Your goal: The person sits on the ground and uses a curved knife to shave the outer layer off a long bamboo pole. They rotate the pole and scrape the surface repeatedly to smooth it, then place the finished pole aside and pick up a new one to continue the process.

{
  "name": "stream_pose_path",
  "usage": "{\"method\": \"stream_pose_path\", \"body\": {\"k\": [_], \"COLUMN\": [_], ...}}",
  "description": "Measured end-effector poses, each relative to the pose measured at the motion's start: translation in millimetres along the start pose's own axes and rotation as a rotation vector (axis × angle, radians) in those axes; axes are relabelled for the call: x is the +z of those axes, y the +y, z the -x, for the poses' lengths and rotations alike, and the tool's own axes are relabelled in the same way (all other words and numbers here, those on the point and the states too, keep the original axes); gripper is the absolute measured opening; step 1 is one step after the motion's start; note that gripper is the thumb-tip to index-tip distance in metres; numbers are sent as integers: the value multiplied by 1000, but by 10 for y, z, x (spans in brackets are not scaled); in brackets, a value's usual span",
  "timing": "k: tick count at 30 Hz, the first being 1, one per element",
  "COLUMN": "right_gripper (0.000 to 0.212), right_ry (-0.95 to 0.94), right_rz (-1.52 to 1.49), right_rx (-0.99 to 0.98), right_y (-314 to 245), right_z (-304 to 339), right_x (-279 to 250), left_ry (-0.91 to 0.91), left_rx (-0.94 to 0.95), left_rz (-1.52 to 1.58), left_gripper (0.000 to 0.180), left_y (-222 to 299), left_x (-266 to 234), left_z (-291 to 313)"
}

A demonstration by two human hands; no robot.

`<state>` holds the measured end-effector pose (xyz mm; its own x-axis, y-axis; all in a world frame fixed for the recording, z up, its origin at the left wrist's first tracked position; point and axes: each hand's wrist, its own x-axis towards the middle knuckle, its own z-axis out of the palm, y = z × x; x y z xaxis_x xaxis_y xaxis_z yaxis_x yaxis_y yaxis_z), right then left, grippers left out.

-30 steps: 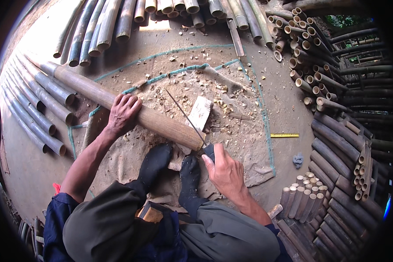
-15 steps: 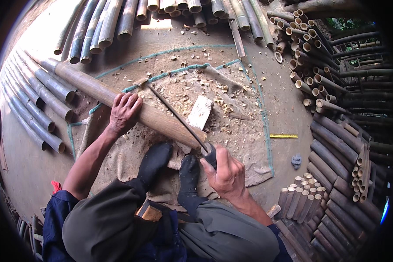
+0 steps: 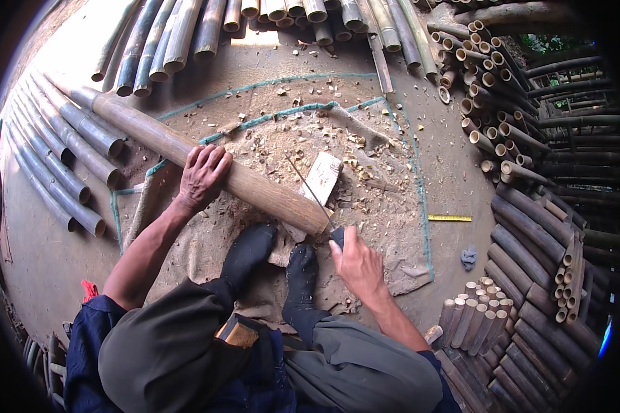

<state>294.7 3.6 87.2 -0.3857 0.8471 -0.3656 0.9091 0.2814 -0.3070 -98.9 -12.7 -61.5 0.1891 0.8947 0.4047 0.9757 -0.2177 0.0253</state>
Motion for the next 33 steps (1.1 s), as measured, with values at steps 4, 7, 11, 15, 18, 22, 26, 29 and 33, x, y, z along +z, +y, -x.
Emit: {"method": "stream_pose_path", "body": {"k": [4, 7, 11, 15, 18, 22, 26, 29, 33], "right_gripper": [29, 29, 29, 30, 30, 32, 40, 38, 35], "right_ry": [-62, 71, 212, -18, -29, 235, -165, -160, 69], "right_rz": [24, -188, -210, 16, -59, -271, 123, -5, -364], "right_rx": [105, -9, -190, -8, -23, -270, 157, 114, 73], "right_y": [82, -312, -310, 130, -333, -441, 293, 296, -388], "right_z": [-55, 119, 147, -80, 20, 178, -5, 18, 50], "right_x": [-101, -408, -289, 52, -353, -448, 86, -52, -331], "left_ry": [7, 0, -6, 29, 22, 6, 28, 22, -46], "left_rx": [-11, -36, -47, -47, -75, -71, -55, -76, -75], "left_rz": [-12, 1, -9, -5, 7, 14, 33, 9, 69], "left_gripper": [45, 49, 54, 57, 60, 61, 61, 59, 68], "left_y": [-15, -7, 0, 17, 8, 13, 75, 39, -27], "left_x": [-23, -31, 19, 42, 40, 52, 76, 74, -131], "left_z": [63, 133, 175, 98, 196, 273, 150, 240, 256]}}
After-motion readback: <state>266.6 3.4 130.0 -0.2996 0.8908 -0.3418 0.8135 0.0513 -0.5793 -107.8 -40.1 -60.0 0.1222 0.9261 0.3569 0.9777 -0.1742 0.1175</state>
